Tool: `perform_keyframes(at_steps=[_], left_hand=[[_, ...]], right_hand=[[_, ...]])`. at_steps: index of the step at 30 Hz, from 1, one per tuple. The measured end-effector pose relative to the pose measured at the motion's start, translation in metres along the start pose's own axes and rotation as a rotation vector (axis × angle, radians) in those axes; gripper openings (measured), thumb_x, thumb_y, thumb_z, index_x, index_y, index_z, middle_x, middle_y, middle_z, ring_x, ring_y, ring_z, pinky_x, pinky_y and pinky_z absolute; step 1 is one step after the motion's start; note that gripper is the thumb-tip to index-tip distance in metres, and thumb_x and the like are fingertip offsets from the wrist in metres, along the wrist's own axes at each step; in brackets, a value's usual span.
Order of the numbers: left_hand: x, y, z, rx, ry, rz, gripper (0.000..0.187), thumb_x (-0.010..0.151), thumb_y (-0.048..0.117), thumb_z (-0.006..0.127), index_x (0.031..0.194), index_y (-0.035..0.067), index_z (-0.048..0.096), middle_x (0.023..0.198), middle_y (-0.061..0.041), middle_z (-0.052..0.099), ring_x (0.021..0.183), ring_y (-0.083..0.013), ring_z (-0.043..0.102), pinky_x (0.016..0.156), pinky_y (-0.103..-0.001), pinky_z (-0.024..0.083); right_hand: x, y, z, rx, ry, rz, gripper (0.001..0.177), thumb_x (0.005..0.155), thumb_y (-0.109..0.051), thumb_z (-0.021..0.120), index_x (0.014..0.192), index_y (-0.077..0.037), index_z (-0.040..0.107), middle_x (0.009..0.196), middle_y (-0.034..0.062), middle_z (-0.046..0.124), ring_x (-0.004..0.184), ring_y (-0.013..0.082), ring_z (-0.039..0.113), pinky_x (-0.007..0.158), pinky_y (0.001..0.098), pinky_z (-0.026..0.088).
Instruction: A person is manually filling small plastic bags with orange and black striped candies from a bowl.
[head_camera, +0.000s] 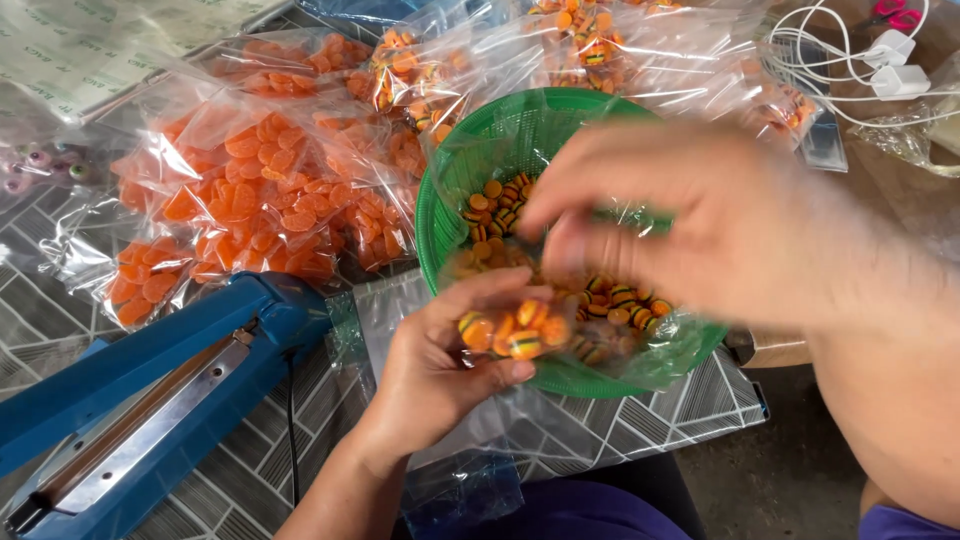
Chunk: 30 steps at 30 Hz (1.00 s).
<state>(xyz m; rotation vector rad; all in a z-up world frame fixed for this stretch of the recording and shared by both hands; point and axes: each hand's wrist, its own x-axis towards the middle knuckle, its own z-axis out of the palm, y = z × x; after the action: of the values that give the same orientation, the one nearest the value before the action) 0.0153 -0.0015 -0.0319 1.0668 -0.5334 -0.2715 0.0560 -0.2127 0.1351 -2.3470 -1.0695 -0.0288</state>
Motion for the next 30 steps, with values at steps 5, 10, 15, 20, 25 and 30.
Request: perform_keyframes(at_steps=[5,10,15,20,25,30], left_hand=[[-0.009,0.011,-0.012,0.102,0.064,-0.013,0.070,0.083,0.008,0.083,0.145,0.006,0.052,0.131,-0.016,0.070,0.117,-0.0230,0.071,0.105,-0.034,0.058],[-0.007,0.011,-0.010,0.147,0.182,-0.083,0.064,0.081,0.004,0.083,0.139,0.007,0.058,0.118,-0.016,0.076,0.104,-0.0200,0.076,0.092,-0.029,0.064],[-0.004,0.011,-0.008,0.187,0.158,-0.055,0.066,0.083,0.002,0.082,0.143,0.008,0.054,0.118,-0.015,0.076,0.120,-0.0253,0.074,0.096,-0.030,0.062],[-0.003,0.016,-0.002,0.187,0.154,-0.155,0.070,0.081,-0.001,0.082,0.144,0.010,0.053,0.123,-0.011,0.074,0.105,-0.0164,0.075,0.086,-0.025,0.062],[-0.002,0.021,0.007,0.182,0.079,-0.147,0.074,0.083,0.002,0.081,0.148,0.011,0.048,0.123,-0.012,0.073,0.112,-0.0196,0.074,0.097,-0.029,0.060],[-0.009,0.020,0.008,0.178,0.073,-0.005,0.062,0.087,0.021,0.080,0.139,0.005,0.051,0.125,-0.013,0.073,0.117,-0.0172,0.069,0.102,-0.032,0.057]], right_hand=[[0.007,0.072,0.032,-0.222,-0.274,0.814,0.029,0.096,-0.018,0.066,0.123,-0.027,0.072,0.129,-0.0026,0.069,0.117,0.0215,0.064,0.106,0.0445,0.043],[-0.007,0.124,0.088,-0.251,-0.751,1.022,0.076,0.094,0.017,0.052,0.150,-0.035,0.052,0.162,0.0013,0.041,0.142,0.0244,0.052,0.120,0.0429,0.045],[-0.017,0.138,0.074,-0.138,-0.504,1.033,0.049,0.098,-0.006,0.059,0.140,-0.031,0.055,0.140,-0.0032,0.065,0.106,0.0242,0.071,0.085,0.0408,0.054],[-0.009,0.069,0.025,0.011,-0.045,0.767,0.020,0.088,-0.018,0.079,0.106,-0.017,0.072,0.102,0.0002,0.074,0.091,0.0153,0.069,0.087,0.0317,0.055],[0.000,0.000,0.011,0.079,0.085,-0.042,0.019,0.085,-0.016,0.077,0.103,-0.010,0.074,0.091,0.0015,0.077,0.082,0.0098,0.075,0.081,0.0234,0.062],[-0.001,-0.022,0.035,-0.080,0.143,-0.182,0.040,0.080,-0.045,0.069,0.094,-0.008,0.070,0.084,0.0033,0.071,0.074,0.0153,0.069,0.120,0.0654,0.036]])
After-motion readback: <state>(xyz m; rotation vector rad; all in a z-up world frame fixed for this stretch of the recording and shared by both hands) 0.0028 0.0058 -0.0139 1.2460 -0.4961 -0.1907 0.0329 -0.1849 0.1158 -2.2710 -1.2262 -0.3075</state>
